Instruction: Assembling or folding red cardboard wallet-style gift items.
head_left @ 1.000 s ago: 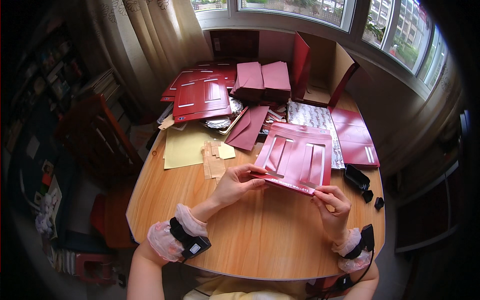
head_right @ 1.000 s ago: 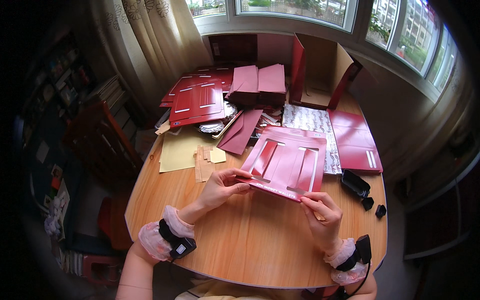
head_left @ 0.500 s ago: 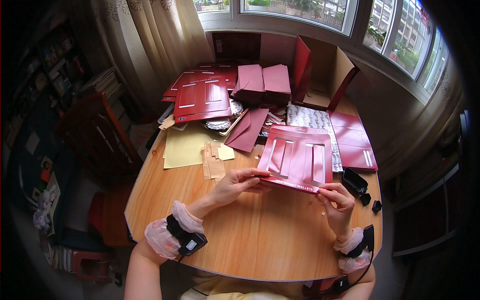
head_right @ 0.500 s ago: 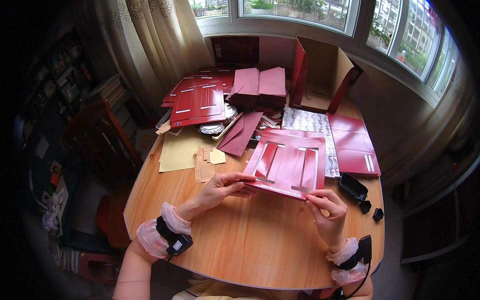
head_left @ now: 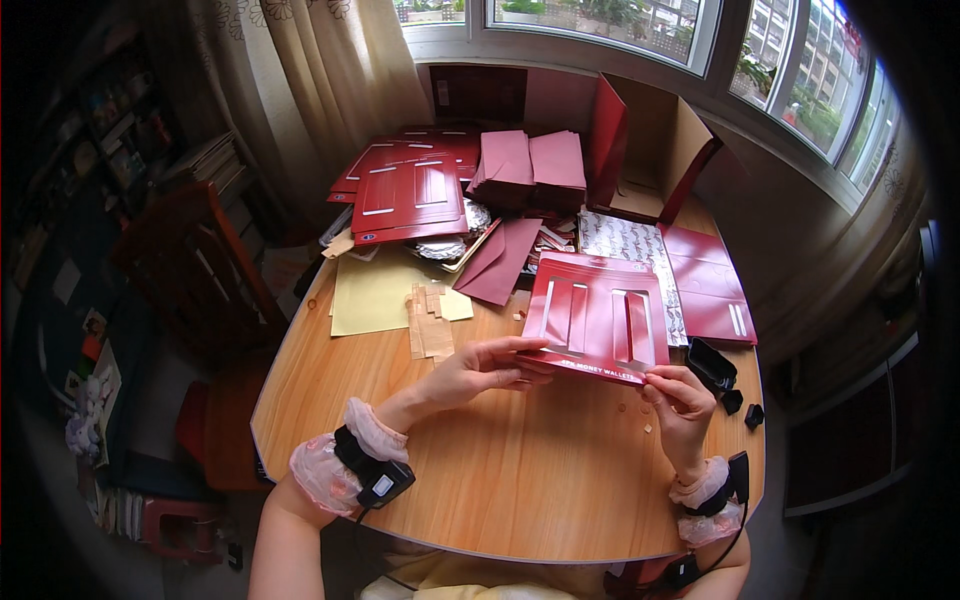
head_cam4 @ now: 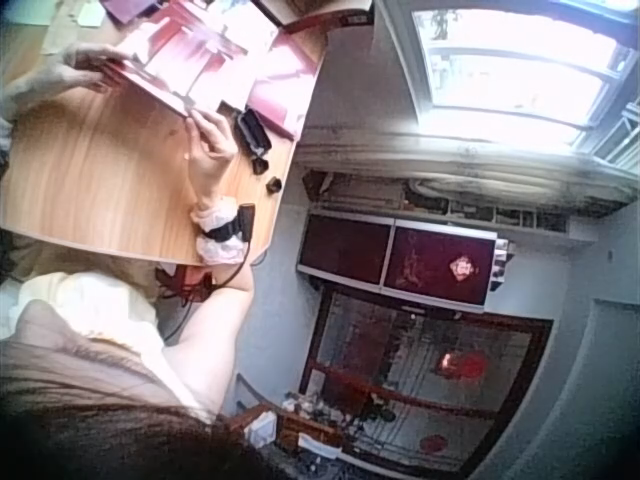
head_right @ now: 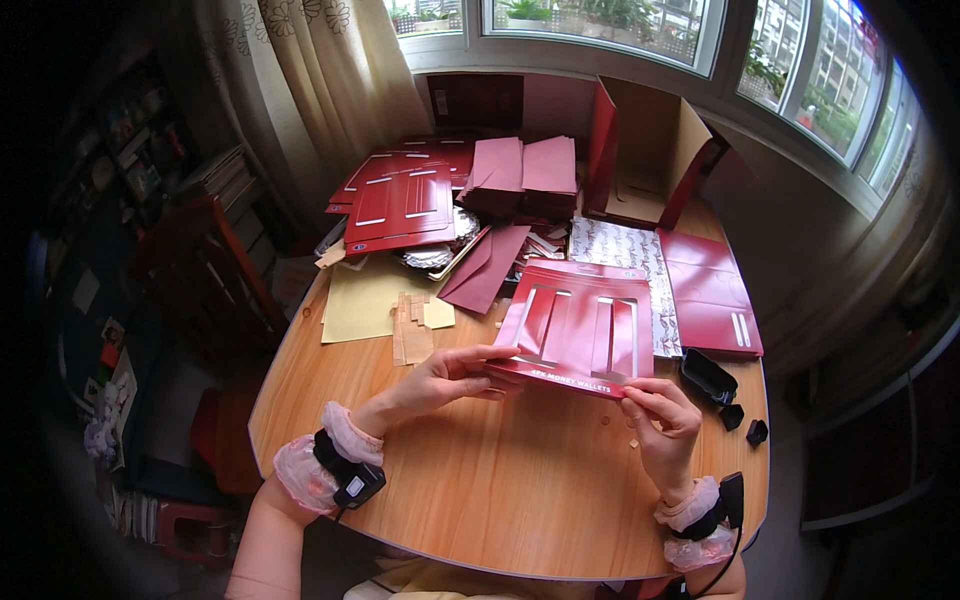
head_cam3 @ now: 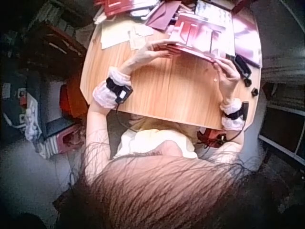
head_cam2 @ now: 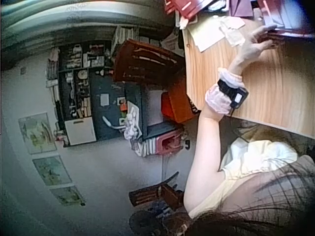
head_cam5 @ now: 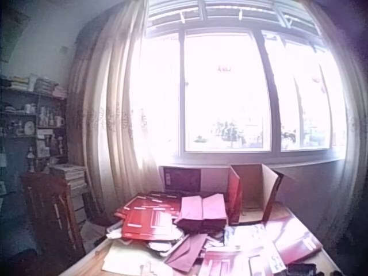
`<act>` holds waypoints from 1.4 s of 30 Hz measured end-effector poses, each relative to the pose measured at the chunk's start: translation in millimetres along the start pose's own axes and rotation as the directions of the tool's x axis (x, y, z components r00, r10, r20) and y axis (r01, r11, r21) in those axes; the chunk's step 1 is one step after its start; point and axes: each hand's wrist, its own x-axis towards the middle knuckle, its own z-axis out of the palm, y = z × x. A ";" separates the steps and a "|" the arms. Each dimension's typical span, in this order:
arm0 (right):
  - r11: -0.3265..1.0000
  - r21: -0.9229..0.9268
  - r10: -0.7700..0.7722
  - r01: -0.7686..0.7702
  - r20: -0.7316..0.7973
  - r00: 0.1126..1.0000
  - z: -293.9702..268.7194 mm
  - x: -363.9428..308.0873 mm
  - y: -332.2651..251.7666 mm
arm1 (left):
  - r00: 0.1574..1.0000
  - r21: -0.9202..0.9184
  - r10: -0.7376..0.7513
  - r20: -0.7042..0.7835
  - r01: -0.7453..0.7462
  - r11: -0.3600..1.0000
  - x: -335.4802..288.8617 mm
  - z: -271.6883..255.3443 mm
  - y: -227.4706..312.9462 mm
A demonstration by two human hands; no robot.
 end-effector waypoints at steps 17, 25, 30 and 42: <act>0.999 0.049 -0.007 0.008 -0.008 1.000 1.4 -1.5 -5.2 | 0.998 0.039 0.055 -0.028 -0.054 0.998 -1.4 -3.8 -6.0; 0.996 0.090 0.005 -0.003 -0.030 1.000 -5.0 0.1 -0.3 | 1.000 -0.110 0.013 -0.004 -0.013 0.994 -1.4 4.4 -0.2; 0.995 0.098 0.004 -0.002 -0.021 1.000 -4.0 0.0 -2.8 | 0.998 -0.019 0.059 0.001 -0.059 0.998 -3.9 1.8 1.3; 0.995 0.014 -0.101 0.102 -0.055 0.993 -6.3 0.1 -6.4 | 0.999 -0.105 0.029 0.036 -0.025 0.994 -3.0 0.8 3.0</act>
